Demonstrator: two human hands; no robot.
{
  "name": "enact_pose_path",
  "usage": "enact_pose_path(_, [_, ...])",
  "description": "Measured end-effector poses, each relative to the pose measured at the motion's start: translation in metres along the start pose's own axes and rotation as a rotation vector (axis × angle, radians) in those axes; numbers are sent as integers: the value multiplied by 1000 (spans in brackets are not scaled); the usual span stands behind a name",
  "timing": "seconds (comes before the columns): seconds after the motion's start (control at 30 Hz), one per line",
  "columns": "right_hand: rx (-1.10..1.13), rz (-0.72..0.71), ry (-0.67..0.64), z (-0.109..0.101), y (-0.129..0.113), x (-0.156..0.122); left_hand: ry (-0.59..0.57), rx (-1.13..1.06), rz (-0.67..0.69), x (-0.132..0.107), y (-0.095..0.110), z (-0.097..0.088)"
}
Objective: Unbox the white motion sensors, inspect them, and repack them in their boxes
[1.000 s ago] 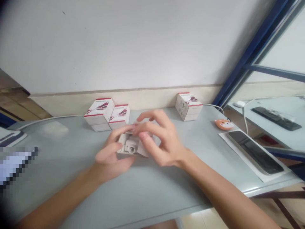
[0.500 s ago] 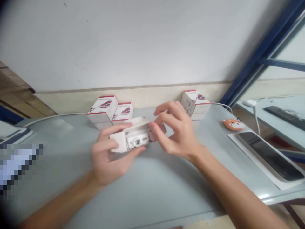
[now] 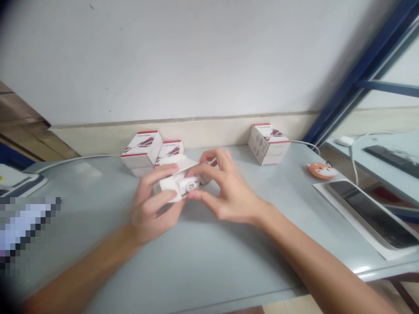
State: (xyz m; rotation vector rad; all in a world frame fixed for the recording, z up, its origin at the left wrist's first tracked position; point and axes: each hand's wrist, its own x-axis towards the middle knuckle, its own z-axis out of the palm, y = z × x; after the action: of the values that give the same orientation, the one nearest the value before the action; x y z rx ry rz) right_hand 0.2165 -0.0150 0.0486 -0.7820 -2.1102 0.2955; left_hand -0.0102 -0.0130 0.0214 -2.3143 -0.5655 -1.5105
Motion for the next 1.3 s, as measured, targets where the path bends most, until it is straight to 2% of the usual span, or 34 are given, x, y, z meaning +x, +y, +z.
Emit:
enact_pose_path(0.07, [67,48,53,-2,2,2,-10,6,-7,0,-2,1])
enact_pose_path(0.17, [222,154,273,-7,10,7,27,6,-37,2,-4,1])
enact_pose_path(0.23, [263,289,392,-10,21,9,47,-3,-59,4,-5,1])
enact_pose_path(0.27, [236,375,401,-12,27,9,51,-7,-64,4,-5,1])
enact_pose_path(0.3, [179,462,376,-12,34,9,51,-12,-65,5,-4,1])
enact_pose_path(0.37, [16,620,237,-10,46,7,43,-26,-56,4,-4,0])
enact_pose_path(0.43, [-125,690,60,-3,56,3,29,-46,-40,3,-4,0])
enact_pose_path(0.5, [-226,649,-90,6,60,-3,18,-64,-8,2,-5,0])
enact_pose_path(0.57, [-296,568,-166,15,63,-8,11,-72,25,2,-5,0])
enact_pose_path(0.73, [-382,506,-133,23,76,-19,37,-74,4,4,-2,-1])
enact_pose_path(0.8, [-401,510,-55,19,79,-18,28,-65,-9,5,-1,-1])
enact_pose_path(0.9, [-397,404,207,3,69,-8,-2,-47,-9,6,0,-2])
enact_pose_path(1.0, [-370,75,524,-18,36,3,-13,0,3,6,0,-2])
enact_pose_path(1.03, [-377,-55,590,-23,24,5,-11,18,8,7,1,-2])
enact_pose_path(1.07, [-393,-203,602,-27,12,6,-10,34,12,7,1,-1])
enact_pose_path(1.1, [-422,-302,543,-29,3,6,-11,47,12,8,2,-1])
enact_pose_path(1.17, [-472,-394,332,-29,-7,3,-18,60,-6,8,3,-1])
enact_pose_path(1.23, [-491,-364,107,-27,-8,1,-38,59,-29,8,4,-2])
enact_pose_path(1.3, [-469,-276,-22,-25,-2,0,-53,54,-46,9,4,-2])
